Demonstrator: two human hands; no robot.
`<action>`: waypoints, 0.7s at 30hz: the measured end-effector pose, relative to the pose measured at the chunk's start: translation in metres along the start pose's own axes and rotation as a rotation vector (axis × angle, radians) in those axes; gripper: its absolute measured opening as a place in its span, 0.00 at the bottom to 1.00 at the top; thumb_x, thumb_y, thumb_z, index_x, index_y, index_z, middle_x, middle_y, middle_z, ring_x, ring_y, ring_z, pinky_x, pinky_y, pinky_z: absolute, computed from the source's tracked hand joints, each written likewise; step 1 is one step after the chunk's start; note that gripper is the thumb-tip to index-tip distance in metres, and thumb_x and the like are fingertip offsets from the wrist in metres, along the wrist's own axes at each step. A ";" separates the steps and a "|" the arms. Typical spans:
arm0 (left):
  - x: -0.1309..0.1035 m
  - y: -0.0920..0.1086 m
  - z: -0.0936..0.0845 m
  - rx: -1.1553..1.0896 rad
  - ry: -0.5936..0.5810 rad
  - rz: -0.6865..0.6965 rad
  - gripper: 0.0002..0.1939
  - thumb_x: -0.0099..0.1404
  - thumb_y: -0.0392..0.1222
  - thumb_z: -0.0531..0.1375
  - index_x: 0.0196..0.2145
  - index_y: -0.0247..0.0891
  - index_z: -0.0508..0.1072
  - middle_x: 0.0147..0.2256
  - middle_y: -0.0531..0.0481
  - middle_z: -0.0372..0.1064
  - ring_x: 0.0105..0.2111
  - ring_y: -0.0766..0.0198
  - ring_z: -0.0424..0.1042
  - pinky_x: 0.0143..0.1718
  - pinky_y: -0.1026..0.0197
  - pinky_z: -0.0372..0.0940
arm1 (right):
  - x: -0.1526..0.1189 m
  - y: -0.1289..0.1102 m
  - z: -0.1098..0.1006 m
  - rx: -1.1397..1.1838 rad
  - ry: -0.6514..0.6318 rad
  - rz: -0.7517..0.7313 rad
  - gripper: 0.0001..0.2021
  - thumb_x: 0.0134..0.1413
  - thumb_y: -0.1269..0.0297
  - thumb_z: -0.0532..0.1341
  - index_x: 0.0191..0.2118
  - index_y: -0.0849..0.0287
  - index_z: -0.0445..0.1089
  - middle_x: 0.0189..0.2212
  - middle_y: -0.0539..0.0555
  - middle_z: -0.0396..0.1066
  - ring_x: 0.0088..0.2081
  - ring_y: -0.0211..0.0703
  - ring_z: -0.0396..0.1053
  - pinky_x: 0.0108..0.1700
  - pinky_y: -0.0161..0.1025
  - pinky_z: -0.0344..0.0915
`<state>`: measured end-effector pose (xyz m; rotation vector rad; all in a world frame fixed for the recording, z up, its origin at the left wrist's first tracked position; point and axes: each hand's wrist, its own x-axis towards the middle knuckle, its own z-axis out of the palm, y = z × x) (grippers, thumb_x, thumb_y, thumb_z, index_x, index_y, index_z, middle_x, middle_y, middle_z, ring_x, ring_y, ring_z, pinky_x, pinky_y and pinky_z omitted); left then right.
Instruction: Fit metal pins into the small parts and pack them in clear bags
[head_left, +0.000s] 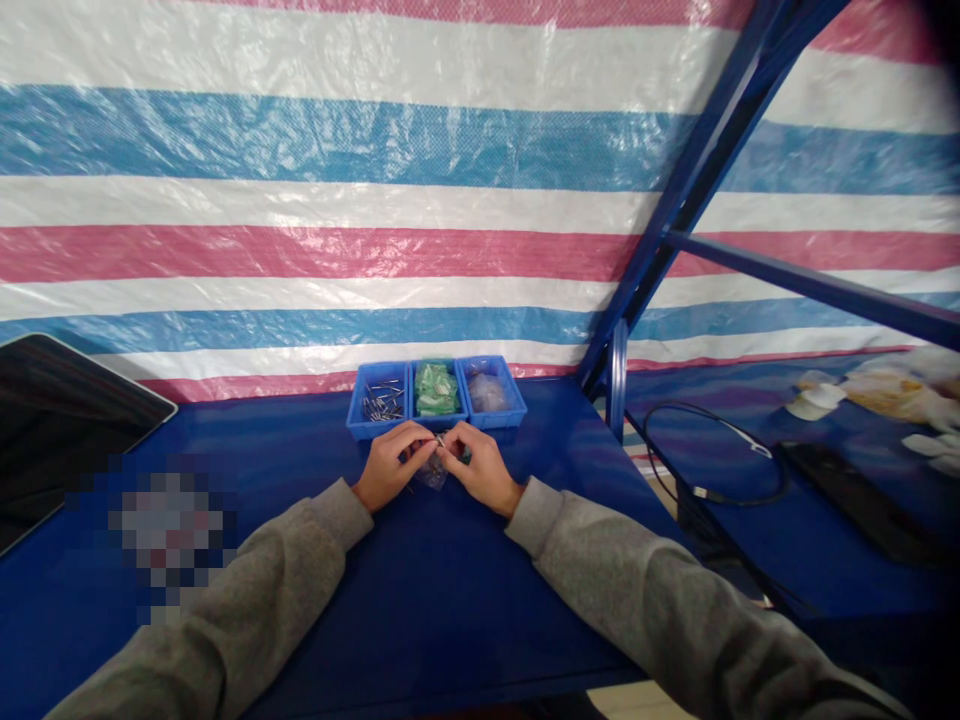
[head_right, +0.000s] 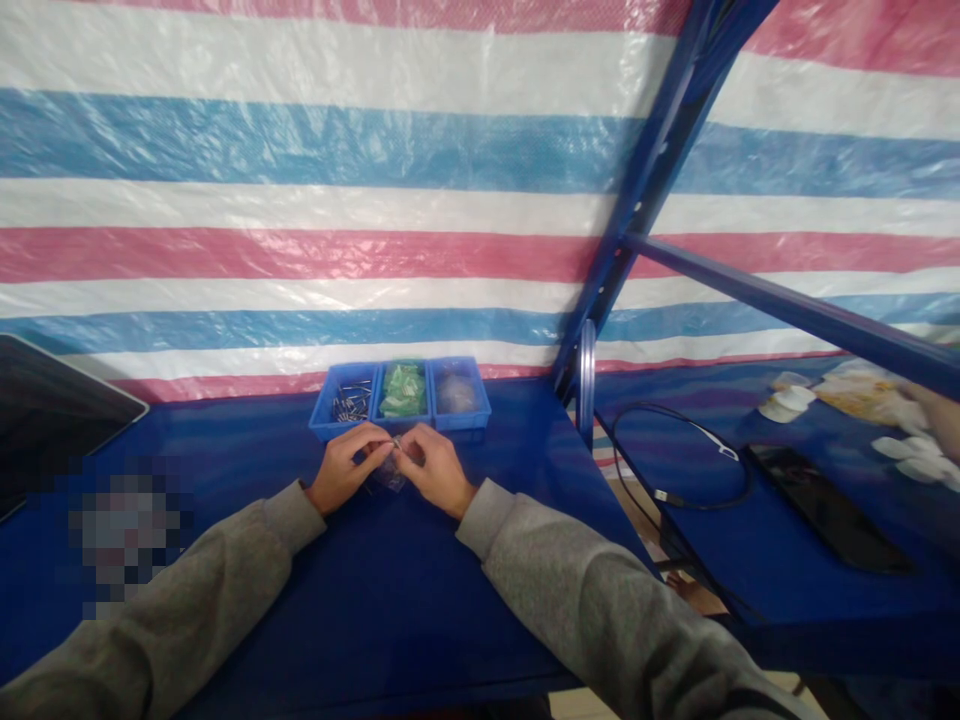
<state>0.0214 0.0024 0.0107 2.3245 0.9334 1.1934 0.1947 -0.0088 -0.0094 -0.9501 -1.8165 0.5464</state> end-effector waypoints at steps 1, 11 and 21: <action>0.000 0.000 0.000 -0.001 0.002 0.003 0.08 0.64 0.40 0.55 0.35 0.34 0.71 0.31 0.48 0.67 0.27 0.69 0.65 0.28 0.66 0.62 | 0.000 0.000 0.000 -0.003 -0.001 -0.001 0.08 0.54 0.64 0.57 0.26 0.58 0.62 0.23 0.48 0.61 0.26 0.36 0.59 0.30 0.33 0.57; 0.001 0.002 -0.001 0.007 0.001 -0.027 0.09 0.65 0.41 0.54 0.36 0.35 0.71 0.29 0.50 0.67 0.26 0.69 0.64 0.28 0.66 0.62 | 0.001 0.001 -0.001 0.028 0.024 0.004 0.07 0.57 0.65 0.54 0.35 0.59 0.68 0.27 0.51 0.66 0.29 0.38 0.64 0.34 0.34 0.60; 0.002 -0.001 0.000 0.034 -0.017 -0.061 0.10 0.63 0.44 0.56 0.34 0.35 0.72 0.30 0.49 0.69 0.26 0.69 0.67 0.27 0.67 0.63 | 0.001 0.000 -0.004 0.095 0.112 0.045 0.08 0.56 0.61 0.57 0.34 0.58 0.71 0.30 0.52 0.69 0.32 0.39 0.66 0.36 0.36 0.63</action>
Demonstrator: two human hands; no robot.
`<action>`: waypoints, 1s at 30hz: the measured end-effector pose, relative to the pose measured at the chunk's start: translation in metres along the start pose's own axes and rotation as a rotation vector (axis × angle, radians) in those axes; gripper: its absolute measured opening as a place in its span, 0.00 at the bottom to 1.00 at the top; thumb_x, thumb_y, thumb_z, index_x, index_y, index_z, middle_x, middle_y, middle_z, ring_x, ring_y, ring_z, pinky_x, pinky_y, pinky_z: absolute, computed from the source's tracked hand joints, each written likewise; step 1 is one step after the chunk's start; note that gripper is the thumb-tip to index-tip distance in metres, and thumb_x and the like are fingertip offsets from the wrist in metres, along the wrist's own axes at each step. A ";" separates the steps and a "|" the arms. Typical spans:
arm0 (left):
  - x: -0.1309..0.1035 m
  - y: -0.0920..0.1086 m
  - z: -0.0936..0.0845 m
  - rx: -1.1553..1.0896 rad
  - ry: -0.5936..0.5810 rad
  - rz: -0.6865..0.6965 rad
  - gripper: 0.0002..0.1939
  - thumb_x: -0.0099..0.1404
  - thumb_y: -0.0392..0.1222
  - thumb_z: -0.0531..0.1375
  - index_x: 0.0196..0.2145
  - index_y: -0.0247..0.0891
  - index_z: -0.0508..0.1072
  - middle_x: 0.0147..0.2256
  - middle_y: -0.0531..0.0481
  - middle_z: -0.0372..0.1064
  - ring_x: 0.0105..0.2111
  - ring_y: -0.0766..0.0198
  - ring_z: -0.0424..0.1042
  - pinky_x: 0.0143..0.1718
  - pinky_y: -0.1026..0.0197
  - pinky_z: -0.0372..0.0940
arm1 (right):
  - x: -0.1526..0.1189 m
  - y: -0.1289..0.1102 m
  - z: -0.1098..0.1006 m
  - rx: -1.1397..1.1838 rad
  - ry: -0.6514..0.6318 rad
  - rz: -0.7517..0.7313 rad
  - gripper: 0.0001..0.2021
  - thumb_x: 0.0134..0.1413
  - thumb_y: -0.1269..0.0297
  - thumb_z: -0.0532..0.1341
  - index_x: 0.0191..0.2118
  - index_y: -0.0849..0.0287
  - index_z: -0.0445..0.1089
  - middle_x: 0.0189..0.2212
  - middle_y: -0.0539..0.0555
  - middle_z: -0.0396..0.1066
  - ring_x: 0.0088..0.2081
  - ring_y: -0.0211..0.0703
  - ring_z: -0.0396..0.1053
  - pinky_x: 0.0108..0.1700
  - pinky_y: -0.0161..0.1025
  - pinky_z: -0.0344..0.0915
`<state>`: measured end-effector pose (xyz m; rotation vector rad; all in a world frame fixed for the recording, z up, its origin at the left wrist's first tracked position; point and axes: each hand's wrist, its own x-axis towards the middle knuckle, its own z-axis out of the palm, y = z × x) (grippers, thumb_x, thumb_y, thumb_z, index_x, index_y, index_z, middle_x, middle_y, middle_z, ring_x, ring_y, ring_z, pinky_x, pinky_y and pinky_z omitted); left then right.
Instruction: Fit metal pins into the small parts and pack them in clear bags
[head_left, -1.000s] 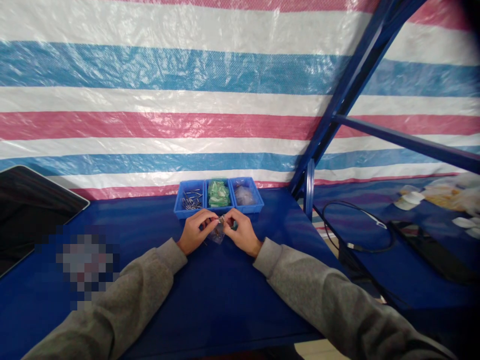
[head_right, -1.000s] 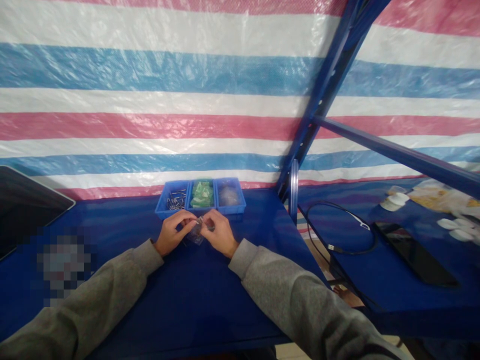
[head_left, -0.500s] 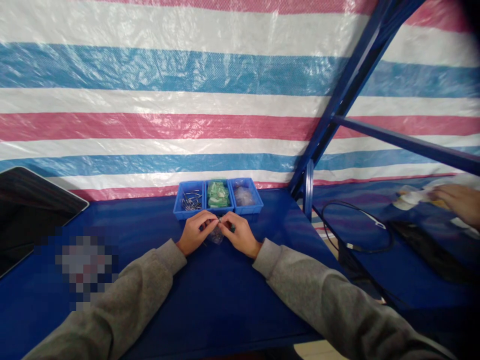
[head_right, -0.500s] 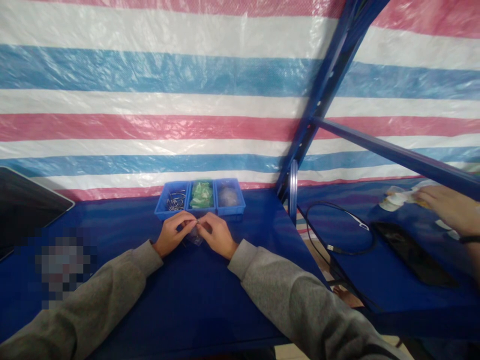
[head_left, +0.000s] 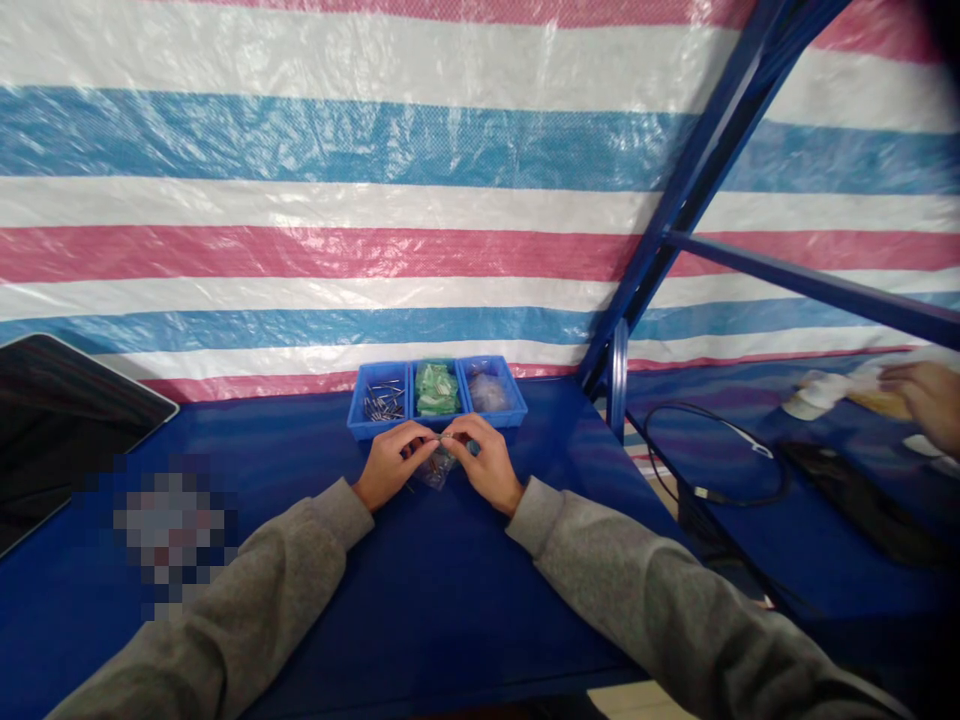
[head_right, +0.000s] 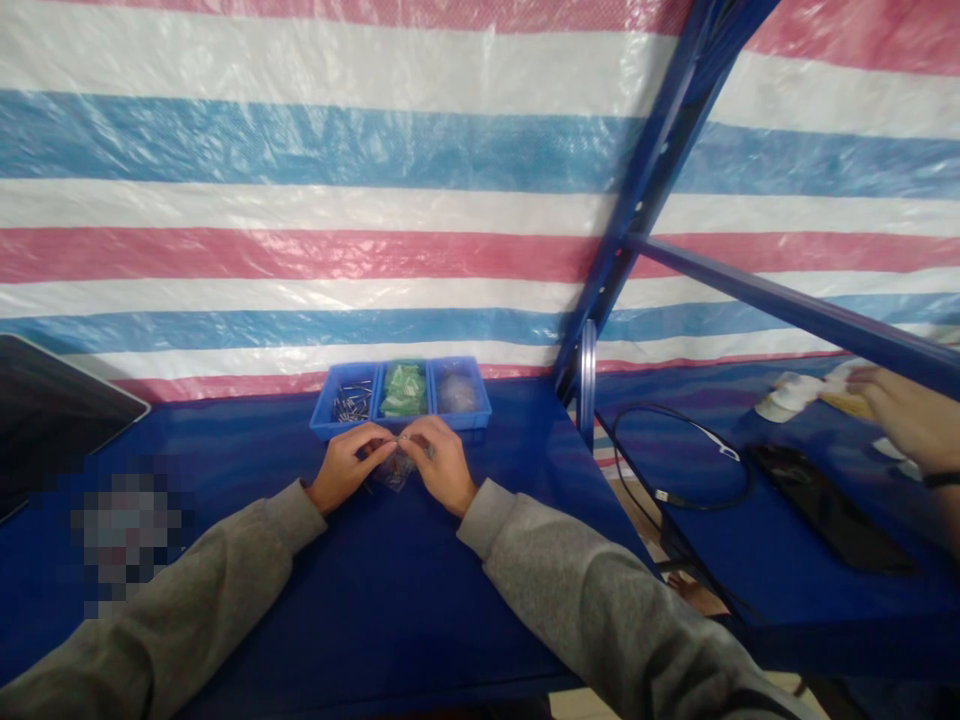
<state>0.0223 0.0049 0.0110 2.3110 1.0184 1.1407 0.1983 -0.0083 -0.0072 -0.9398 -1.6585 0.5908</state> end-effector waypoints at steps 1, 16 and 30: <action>0.000 0.000 0.000 -0.001 0.010 0.010 0.10 0.63 0.44 0.56 0.34 0.35 0.72 0.30 0.49 0.69 0.26 0.69 0.67 0.27 0.67 0.63 | 0.000 -0.001 0.000 -0.010 0.009 -0.009 0.08 0.56 0.61 0.58 0.34 0.58 0.72 0.29 0.52 0.68 0.31 0.39 0.65 0.35 0.36 0.62; -0.003 -0.004 -0.002 0.046 0.143 0.160 0.08 0.62 0.38 0.57 0.37 0.37 0.75 0.34 0.46 0.69 0.34 0.65 0.68 0.37 0.60 0.66 | -0.001 -0.001 0.000 0.011 0.044 -0.060 0.07 0.55 0.64 0.59 0.35 0.56 0.74 0.32 0.53 0.67 0.34 0.40 0.66 0.39 0.38 0.64; -0.003 -0.002 -0.002 0.025 0.051 0.114 0.08 0.64 0.40 0.55 0.37 0.35 0.73 0.36 0.46 0.67 0.27 0.70 0.65 0.28 0.66 0.65 | -0.001 -0.002 0.000 0.042 0.058 -0.011 0.06 0.53 0.64 0.60 0.29 0.58 0.71 0.28 0.52 0.68 0.30 0.39 0.65 0.35 0.37 0.63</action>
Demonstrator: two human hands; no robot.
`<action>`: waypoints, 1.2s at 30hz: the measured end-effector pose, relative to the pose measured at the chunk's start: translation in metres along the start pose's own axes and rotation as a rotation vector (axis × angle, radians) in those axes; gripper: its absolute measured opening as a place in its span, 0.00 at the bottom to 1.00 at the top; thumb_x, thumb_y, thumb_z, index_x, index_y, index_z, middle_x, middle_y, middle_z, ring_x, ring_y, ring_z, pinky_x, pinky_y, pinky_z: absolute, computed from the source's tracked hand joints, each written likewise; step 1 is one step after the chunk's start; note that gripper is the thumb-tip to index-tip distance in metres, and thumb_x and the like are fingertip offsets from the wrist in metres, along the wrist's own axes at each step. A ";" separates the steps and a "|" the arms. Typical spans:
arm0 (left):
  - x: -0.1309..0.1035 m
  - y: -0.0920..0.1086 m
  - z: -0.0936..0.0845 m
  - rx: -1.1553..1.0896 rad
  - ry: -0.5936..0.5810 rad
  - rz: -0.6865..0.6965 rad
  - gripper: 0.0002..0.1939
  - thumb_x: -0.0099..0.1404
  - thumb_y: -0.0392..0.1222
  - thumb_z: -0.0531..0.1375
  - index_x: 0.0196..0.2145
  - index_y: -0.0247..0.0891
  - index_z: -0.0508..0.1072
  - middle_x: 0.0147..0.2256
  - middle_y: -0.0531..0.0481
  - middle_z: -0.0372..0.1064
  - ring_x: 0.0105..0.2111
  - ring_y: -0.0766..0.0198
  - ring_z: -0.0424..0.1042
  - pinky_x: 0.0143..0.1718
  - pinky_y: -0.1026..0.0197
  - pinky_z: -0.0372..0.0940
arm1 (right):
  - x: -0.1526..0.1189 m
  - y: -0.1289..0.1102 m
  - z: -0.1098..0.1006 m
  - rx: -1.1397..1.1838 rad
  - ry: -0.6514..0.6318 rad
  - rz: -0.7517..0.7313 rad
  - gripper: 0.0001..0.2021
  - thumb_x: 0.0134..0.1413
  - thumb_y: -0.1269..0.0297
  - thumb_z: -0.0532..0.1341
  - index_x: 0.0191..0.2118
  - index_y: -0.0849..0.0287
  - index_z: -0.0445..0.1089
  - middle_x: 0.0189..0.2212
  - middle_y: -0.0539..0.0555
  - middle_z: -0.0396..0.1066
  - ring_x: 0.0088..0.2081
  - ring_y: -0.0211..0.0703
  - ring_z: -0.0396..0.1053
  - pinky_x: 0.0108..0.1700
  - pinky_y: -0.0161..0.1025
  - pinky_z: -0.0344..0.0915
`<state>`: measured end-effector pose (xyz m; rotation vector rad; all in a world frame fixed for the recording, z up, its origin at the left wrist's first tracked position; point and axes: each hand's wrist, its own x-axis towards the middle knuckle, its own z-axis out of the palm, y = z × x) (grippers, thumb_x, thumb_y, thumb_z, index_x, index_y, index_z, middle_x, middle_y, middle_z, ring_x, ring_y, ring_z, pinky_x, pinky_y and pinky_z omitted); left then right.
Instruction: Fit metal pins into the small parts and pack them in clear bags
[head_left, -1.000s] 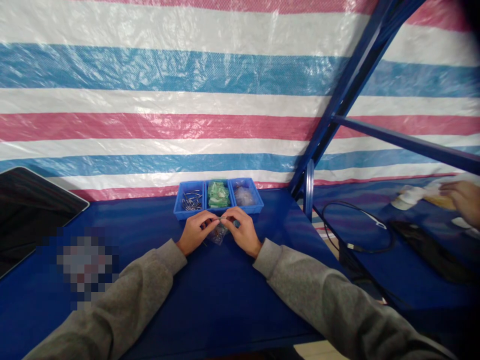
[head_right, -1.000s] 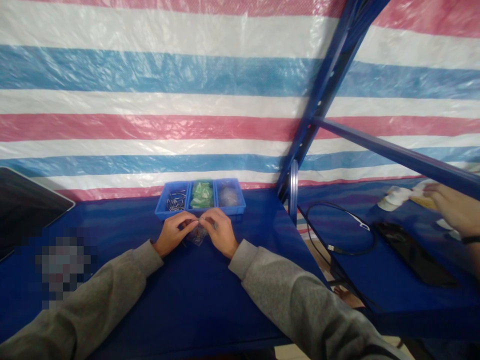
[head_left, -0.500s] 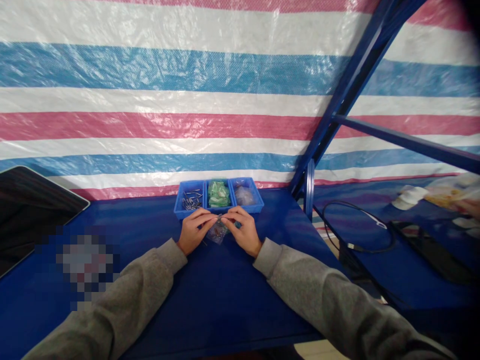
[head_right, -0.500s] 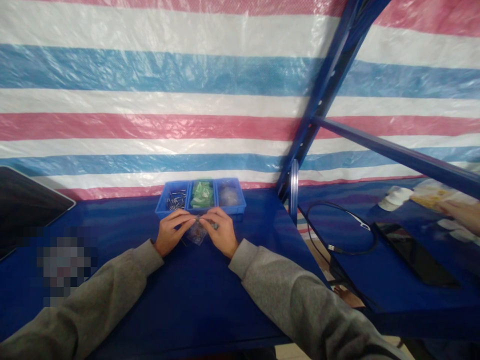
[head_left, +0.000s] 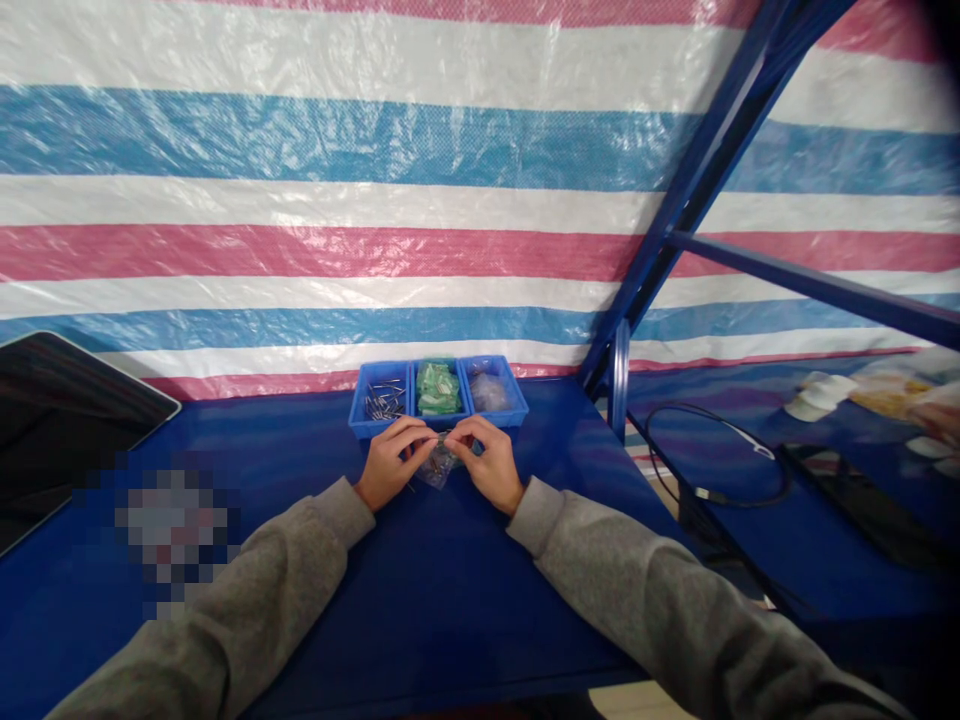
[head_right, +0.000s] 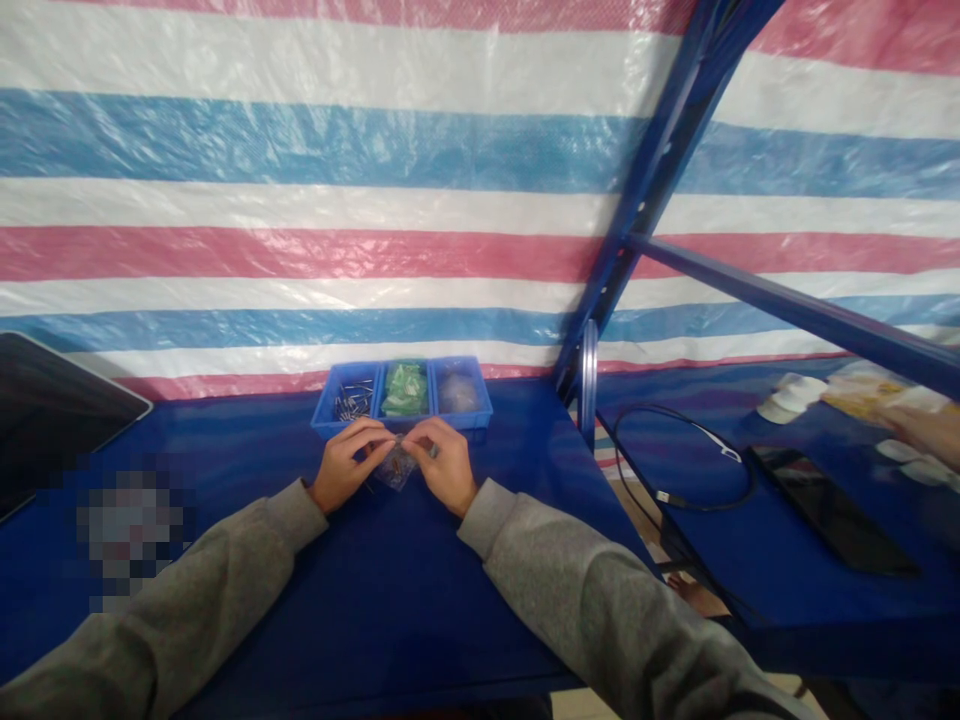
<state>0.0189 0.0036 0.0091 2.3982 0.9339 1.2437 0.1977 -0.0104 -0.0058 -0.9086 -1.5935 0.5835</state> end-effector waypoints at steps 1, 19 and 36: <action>0.000 0.000 0.000 0.001 -0.004 -0.001 0.08 0.64 0.40 0.55 0.37 0.35 0.72 0.36 0.46 0.67 0.26 0.71 0.64 0.28 0.66 0.64 | 0.000 0.000 0.000 -0.001 -0.001 0.002 0.06 0.53 0.64 0.60 0.29 0.58 0.71 0.28 0.52 0.68 0.30 0.39 0.65 0.34 0.37 0.63; 0.001 0.001 0.000 0.037 0.045 -0.013 0.05 0.63 0.39 0.56 0.35 0.36 0.70 0.34 0.47 0.67 0.34 0.65 0.66 0.36 0.62 0.63 | -0.001 -0.001 0.000 -0.087 -0.062 0.005 0.08 0.55 0.63 0.58 0.31 0.59 0.71 0.26 0.51 0.69 0.28 0.38 0.65 0.33 0.35 0.63; 0.001 0.003 -0.001 0.018 0.049 -0.086 0.09 0.62 0.43 0.57 0.32 0.35 0.72 0.27 0.50 0.69 0.24 0.68 0.65 0.27 0.65 0.62 | -0.002 0.003 0.002 0.008 -0.093 0.086 0.09 0.55 0.60 0.58 0.32 0.59 0.69 0.27 0.51 0.71 0.27 0.38 0.67 0.32 0.35 0.65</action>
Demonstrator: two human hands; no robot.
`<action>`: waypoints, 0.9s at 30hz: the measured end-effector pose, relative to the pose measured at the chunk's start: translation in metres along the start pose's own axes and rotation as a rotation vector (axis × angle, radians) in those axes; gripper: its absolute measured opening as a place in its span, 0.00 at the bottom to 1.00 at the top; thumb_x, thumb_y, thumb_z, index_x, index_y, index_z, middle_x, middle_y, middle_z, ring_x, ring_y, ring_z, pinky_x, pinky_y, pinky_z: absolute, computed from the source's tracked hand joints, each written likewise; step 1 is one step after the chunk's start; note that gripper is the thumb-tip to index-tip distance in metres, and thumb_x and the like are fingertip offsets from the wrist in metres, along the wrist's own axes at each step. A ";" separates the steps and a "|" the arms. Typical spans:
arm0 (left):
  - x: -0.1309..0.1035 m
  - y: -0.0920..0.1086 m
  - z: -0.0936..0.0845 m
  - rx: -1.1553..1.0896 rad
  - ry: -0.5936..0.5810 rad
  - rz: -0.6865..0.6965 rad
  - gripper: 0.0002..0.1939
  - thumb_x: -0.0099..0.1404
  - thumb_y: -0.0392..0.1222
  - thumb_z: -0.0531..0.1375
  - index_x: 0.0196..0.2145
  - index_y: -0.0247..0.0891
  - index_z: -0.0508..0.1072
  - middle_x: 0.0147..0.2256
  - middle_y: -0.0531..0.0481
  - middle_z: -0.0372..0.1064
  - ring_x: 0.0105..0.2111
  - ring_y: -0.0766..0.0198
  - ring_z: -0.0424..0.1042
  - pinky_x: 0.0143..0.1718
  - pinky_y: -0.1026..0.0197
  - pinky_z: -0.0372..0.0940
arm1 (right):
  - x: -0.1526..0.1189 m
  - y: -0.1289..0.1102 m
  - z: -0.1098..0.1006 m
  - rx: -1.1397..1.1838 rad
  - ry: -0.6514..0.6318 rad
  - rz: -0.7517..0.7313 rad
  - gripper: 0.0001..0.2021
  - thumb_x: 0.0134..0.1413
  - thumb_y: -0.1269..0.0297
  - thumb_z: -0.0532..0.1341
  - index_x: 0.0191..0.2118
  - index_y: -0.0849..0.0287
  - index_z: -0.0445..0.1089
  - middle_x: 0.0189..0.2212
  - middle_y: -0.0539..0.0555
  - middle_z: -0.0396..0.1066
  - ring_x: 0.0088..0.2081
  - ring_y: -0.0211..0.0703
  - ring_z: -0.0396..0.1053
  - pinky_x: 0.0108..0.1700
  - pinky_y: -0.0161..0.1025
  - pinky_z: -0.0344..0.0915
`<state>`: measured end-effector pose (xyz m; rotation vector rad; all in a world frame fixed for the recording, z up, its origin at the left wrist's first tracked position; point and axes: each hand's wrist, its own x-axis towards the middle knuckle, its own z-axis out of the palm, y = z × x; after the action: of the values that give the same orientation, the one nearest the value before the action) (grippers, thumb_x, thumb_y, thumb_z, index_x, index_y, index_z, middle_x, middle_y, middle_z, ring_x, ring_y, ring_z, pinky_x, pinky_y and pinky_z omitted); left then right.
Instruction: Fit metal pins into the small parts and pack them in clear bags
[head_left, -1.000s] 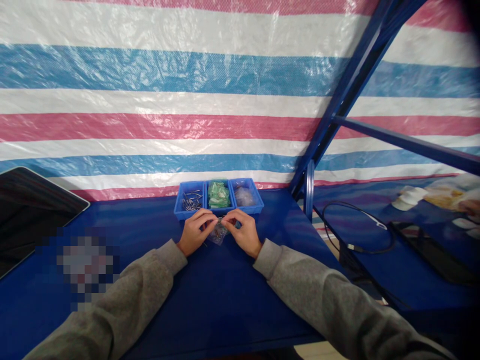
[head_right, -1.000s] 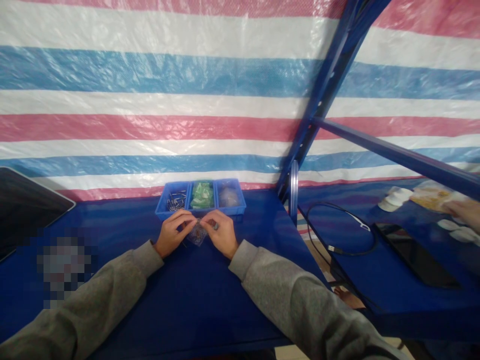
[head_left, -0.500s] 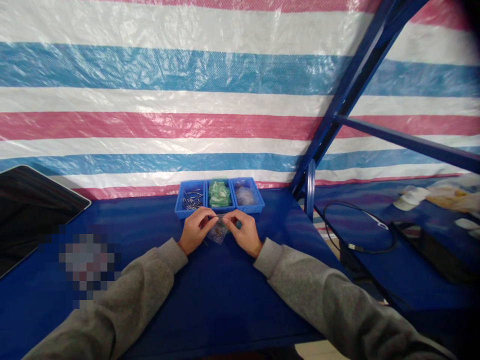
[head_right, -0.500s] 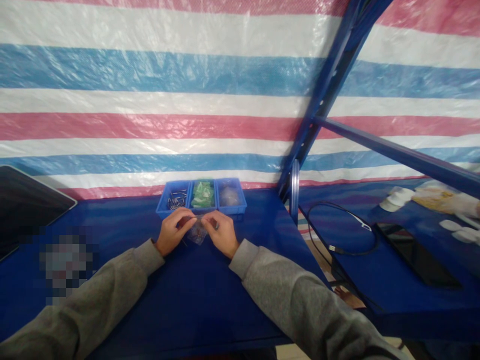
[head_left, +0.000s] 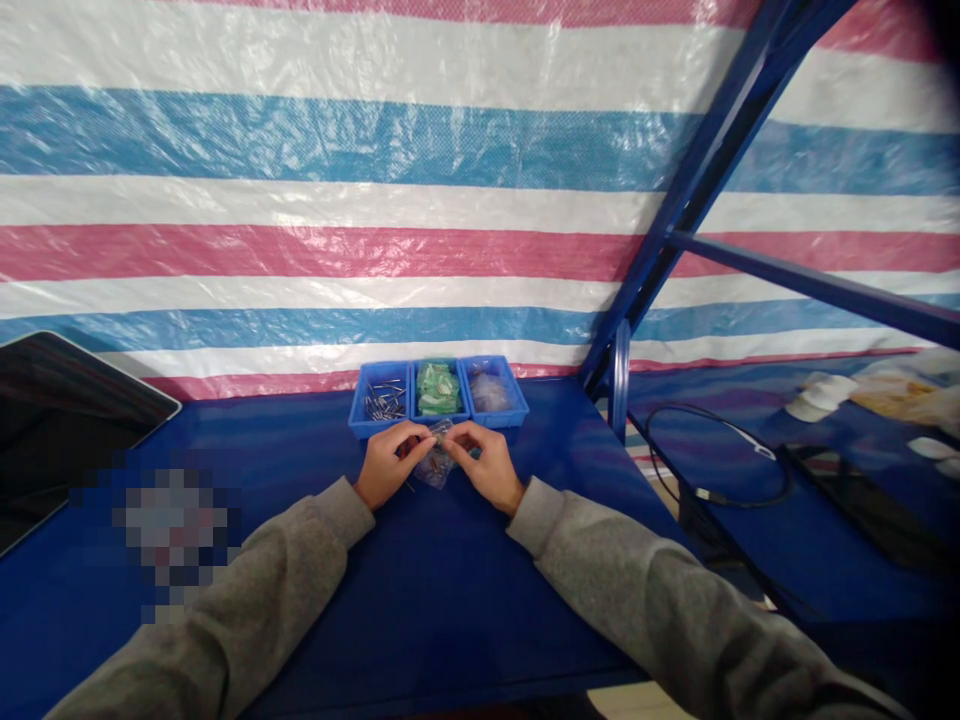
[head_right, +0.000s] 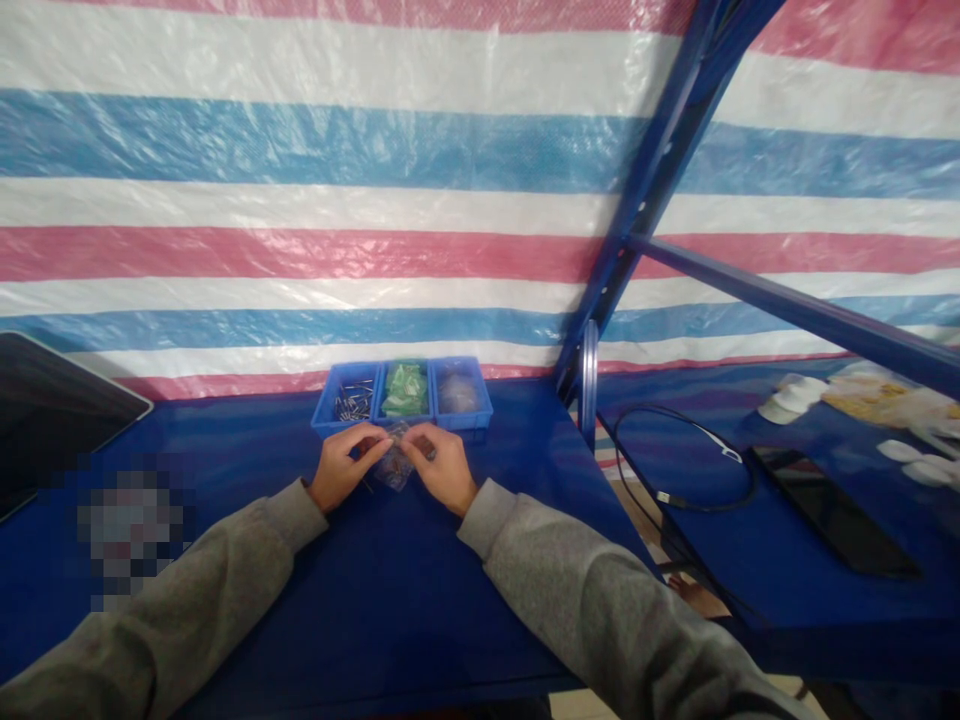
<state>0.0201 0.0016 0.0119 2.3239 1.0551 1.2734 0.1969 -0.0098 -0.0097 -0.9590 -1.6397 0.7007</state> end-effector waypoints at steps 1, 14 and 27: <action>0.000 0.000 0.000 -0.009 -0.004 0.002 0.09 0.62 0.43 0.57 0.31 0.35 0.71 0.27 0.50 0.68 0.24 0.69 0.65 0.27 0.65 0.62 | 0.000 -0.001 0.000 -0.025 -0.006 -0.018 0.08 0.54 0.60 0.58 0.32 0.59 0.70 0.27 0.51 0.70 0.27 0.38 0.67 0.32 0.35 0.65; 0.000 -0.003 0.002 -0.061 -0.024 0.031 0.08 0.64 0.42 0.54 0.33 0.35 0.69 0.29 0.50 0.64 0.25 0.69 0.62 0.27 0.66 0.60 | 0.001 0.000 0.000 -0.049 -0.030 -0.057 0.07 0.54 0.61 0.59 0.32 0.58 0.70 0.26 0.50 0.67 0.27 0.38 0.65 0.31 0.34 0.63; 0.001 0.001 0.000 -0.061 -0.045 -0.076 0.10 0.66 0.43 0.52 0.39 0.36 0.68 0.33 0.49 0.66 0.26 0.69 0.64 0.27 0.67 0.61 | 0.003 0.002 0.001 0.133 0.141 0.108 0.11 0.53 0.56 0.59 0.32 0.60 0.69 0.21 0.48 0.65 0.21 0.34 0.61 0.24 0.32 0.60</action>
<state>0.0211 0.0017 0.0132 2.2351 1.0643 1.2022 0.1958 -0.0062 -0.0101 -0.9832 -1.4095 0.7871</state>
